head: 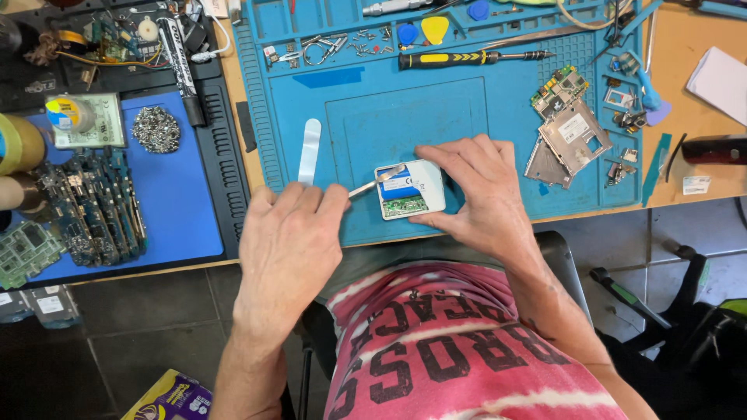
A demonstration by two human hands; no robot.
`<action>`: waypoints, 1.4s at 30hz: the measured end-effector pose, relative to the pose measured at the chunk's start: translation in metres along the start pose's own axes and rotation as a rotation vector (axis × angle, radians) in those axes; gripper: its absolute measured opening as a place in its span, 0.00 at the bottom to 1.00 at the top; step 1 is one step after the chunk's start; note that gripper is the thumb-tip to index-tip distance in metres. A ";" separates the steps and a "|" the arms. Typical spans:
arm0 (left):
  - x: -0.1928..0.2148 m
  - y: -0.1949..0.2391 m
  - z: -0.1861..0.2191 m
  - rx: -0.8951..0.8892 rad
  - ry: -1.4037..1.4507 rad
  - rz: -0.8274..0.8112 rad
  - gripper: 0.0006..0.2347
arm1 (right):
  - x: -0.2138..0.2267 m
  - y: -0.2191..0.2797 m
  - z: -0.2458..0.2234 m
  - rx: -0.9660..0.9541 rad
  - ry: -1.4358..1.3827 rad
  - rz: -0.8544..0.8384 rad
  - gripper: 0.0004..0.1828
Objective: The person applies a liquid from a small bottle onto a white electronic device, then uses a cotton swab to spread the liquid. They then use a metal tool to scrape the device's surface and a blue plastic tool to pry at its edges. Finally, they handle a small white cable and place it on the workbench.
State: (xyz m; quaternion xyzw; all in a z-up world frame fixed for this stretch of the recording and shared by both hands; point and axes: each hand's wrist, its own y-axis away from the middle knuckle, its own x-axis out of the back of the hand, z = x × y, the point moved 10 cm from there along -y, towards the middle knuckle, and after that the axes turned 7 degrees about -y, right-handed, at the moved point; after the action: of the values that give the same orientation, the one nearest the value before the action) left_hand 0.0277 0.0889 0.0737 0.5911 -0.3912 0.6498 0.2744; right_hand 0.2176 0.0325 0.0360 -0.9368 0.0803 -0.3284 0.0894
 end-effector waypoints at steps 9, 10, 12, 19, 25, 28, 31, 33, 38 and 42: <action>-0.001 0.017 0.033 -0.026 0.043 -0.094 0.10 | -0.008 0.004 0.005 0.036 0.162 -0.106 0.41; 0.001 0.017 0.031 -0.021 0.035 -0.073 0.09 | -0.008 0.005 0.005 0.046 0.151 -0.116 0.40; 0.001 0.016 0.027 -0.015 0.029 -0.053 0.08 | -0.007 0.005 0.006 0.056 0.141 -0.129 0.40; -0.002 0.005 0.021 -0.048 0.081 -0.047 0.09 | -0.006 0.003 0.003 0.069 0.120 -0.124 0.40; 0.008 0.001 0.016 -0.075 0.073 -0.013 0.09 | -0.007 0.003 0.002 0.062 0.121 -0.128 0.39; 0.015 -0.001 0.010 -0.068 0.068 0.001 0.05 | -0.008 0.003 0.004 0.064 0.116 -0.130 0.39; 0.013 0.001 0.006 -0.032 0.209 -0.004 0.03 | -0.004 0.003 0.002 0.040 0.059 -0.118 0.40; 0.008 0.001 0.005 -0.021 0.342 -0.011 0.02 | 0.002 0.003 0.001 0.015 0.013 -0.095 0.40; -0.021 0.028 -0.010 0.332 1.021 -0.033 0.06 | 0.020 0.007 0.004 -0.043 -0.396 0.015 0.40; -0.020 0.033 0.006 0.223 1.456 0.141 0.06 | 0.012 0.020 0.028 -0.094 -1.034 0.112 0.44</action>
State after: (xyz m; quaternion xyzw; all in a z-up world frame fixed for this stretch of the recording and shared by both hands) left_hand 0.0074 0.0685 0.0476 0.0081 -0.0790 0.9294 0.3605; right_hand 0.2429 0.0134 0.0173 -0.9739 0.0901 0.1864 0.0928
